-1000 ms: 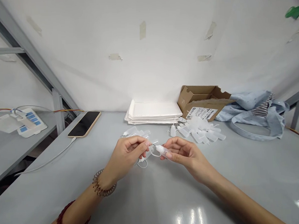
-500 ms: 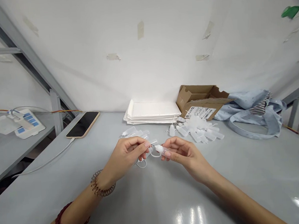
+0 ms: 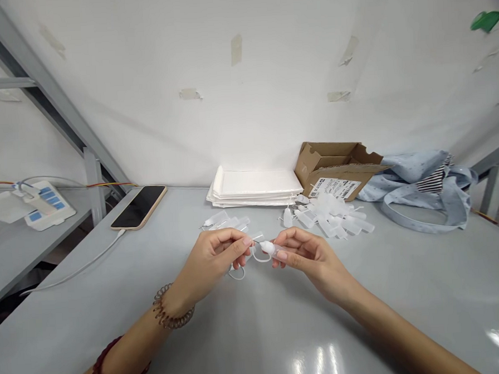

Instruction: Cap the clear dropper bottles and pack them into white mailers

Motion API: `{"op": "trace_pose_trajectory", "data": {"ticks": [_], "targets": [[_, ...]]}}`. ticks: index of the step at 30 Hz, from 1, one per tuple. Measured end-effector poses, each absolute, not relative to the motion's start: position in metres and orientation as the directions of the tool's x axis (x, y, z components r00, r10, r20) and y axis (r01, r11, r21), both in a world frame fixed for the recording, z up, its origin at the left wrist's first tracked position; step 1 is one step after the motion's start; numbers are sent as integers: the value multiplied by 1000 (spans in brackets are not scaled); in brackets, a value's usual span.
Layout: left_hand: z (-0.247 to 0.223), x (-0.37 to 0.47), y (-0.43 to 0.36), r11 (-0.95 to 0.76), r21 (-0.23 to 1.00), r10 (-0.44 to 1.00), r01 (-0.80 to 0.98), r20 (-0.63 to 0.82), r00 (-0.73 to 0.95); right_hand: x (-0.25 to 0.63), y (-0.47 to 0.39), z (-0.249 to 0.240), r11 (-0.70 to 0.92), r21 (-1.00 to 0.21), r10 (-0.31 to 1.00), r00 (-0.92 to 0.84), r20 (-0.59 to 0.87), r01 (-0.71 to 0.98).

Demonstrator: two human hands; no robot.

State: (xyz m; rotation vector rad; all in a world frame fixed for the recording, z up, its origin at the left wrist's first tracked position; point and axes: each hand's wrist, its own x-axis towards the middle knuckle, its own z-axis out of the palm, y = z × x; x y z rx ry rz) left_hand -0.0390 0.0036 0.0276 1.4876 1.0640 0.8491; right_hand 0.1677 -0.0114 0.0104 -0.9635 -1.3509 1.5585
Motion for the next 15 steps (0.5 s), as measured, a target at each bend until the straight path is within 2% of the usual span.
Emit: {"op": "trace_pose_trajectory", "data": {"ticks": [15], "targets": [[29, -40, 1, -41, 984, 936, 171, -22, 351, 169, -11, 8, -58, -988, 930, -367, -3, -140]]}}
